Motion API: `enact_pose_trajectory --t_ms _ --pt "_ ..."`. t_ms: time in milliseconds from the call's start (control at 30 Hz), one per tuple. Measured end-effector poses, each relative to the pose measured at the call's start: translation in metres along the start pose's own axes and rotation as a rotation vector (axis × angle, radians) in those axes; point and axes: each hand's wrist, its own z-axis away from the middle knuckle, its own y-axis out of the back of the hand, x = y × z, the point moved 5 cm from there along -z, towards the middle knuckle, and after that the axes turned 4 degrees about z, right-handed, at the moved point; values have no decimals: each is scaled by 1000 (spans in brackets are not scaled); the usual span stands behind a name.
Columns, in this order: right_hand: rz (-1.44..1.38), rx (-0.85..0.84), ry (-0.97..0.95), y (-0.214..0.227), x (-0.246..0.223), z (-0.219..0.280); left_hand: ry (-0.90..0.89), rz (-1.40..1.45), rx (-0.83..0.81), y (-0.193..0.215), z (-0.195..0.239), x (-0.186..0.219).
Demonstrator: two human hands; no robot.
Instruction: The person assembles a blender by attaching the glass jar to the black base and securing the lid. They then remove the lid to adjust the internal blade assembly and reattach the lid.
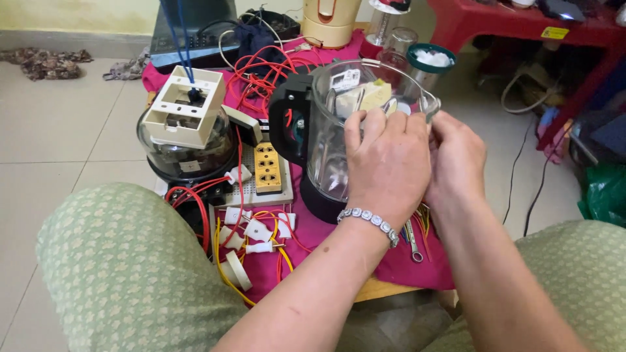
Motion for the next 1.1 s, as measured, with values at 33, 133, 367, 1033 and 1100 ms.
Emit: enact_pose_trajectory --t_ms 33,133,367,1033,1100 --pt "-1 5 -2 2 -3 11 -2 3 -5 1 -1 2" --pt "151 74 113 9 -19 41 -10 -8 -40 9 -3 5" --pt "735 -32 727 9 -35 27 -35 35 -122 17 -3 4" --pt "599 -96 609 8 -36 17 -40 -34 -144 21 -7 6" --pt "531 -133 465 3 -36 9 -38 -25 -162 21 -8 6"
